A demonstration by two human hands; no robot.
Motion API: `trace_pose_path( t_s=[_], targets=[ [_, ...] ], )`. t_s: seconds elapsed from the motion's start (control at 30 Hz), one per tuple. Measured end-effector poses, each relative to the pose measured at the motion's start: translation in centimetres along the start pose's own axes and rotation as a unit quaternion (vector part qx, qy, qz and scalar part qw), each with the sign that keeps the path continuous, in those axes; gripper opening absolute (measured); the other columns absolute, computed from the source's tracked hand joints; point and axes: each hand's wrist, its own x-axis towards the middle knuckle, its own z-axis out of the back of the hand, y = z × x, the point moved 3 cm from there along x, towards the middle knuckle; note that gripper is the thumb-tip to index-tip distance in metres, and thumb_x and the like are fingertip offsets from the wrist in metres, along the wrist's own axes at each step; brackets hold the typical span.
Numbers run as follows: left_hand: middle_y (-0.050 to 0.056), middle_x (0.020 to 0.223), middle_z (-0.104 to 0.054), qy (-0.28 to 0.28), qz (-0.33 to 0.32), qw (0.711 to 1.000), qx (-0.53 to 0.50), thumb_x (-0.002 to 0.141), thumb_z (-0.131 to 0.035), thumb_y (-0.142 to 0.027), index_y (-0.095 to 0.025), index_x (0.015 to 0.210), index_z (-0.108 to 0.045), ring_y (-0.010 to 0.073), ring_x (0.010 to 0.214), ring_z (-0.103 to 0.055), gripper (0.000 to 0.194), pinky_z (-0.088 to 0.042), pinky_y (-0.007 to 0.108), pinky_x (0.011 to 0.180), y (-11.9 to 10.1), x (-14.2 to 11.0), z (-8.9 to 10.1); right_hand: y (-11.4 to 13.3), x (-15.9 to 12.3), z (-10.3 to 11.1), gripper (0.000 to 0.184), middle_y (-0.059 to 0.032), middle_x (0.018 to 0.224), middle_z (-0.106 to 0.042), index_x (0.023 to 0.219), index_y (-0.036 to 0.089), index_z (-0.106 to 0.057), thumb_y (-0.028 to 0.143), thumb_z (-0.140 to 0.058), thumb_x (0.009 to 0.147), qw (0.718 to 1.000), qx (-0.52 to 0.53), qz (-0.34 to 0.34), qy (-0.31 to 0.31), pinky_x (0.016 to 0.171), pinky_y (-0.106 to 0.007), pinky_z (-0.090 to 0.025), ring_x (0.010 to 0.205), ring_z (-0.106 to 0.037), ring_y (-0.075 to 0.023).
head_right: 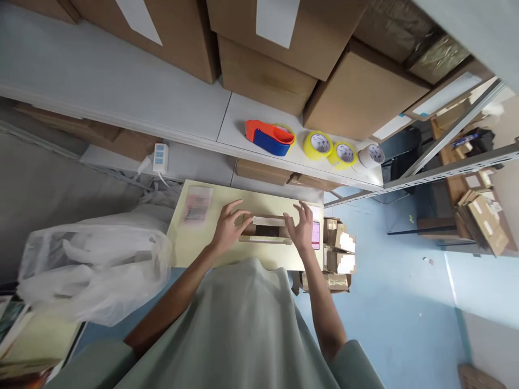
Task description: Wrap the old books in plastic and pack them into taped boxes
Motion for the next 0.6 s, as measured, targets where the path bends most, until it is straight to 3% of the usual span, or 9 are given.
trace_pose_path(
  t_s=[0.13,0.23,0.3,0.43,0.6],
  targets=[
    [0.011,0.144,-0.072,-0.040,-0.079,0.996,-0.019,0.112,-0.066,-0.038,-0.026,0.112,-0.079,0.0295,0.137,-0.068,0.018,-0.054,0.052,0.122,-3.5,6.3,2.4,7.8,10.9,0.0,0.052,-0.0196,0.167,-0.059,0.152,0.022,-0.064,0.057,-0.056,0.114,0.990,-0.079,0.114,0.014,0.134,-0.065,-0.041,0.160,-0.050,-0.0364],
    [0.010,0.137,-0.076,-0.088,-0.109,0.989,-0.048,0.115,-0.059,-0.042,-0.025,0.113,-0.078,0.0271,0.132,-0.070,0.025,-0.055,0.048,0.119,-5.8,10.1,4.7,11.8,17.9,-1.5,0.060,-0.0245,0.171,-0.053,0.159,0.009,-0.055,0.048,-0.063,0.113,0.979,-0.143,0.127,0.069,0.138,-0.060,-0.032,0.165,-0.043,-0.0344],
    [0.010,0.132,-0.078,-0.113,-0.114,0.985,-0.070,0.117,-0.054,-0.044,-0.025,0.114,-0.079,0.0258,0.128,-0.072,0.031,-0.056,0.045,0.117,-6.9,11.5,6.3,13.6,20.8,-2.3,0.065,-0.0295,0.168,-0.054,0.159,-0.004,-0.048,0.042,-0.061,0.115,0.974,-0.165,0.129,0.084,0.136,-0.058,-0.033,0.161,-0.047,-0.0323],
    [0.010,0.124,-0.081,-0.135,-0.101,0.979,-0.115,0.119,-0.046,-0.049,-0.024,0.112,-0.081,0.0256,0.122,-0.074,0.044,-0.057,0.043,0.114,-7.6,11.7,8.9,15.4,22.6,-2.9,0.069,-0.0319,0.150,-0.068,0.151,-0.019,-0.044,0.040,-0.056,0.118,0.964,-0.204,0.132,0.105,0.126,-0.050,-0.044,0.142,-0.062,-0.0259],
    [0.009,0.122,-0.083,-0.138,-0.059,0.977,-0.149,0.120,-0.042,-0.047,-0.024,0.124,-0.079,0.0260,0.121,-0.075,0.043,-0.058,0.043,0.115,-6.2,9.5,11.0,16.3,21.5,-2.5,0.071,-0.0307,0.152,-0.068,0.153,-0.011,-0.051,0.047,-0.066,0.114,0.950,-0.250,0.142,0.120,0.120,-0.044,-0.051,0.138,-0.066,-0.0284]
  ],
)
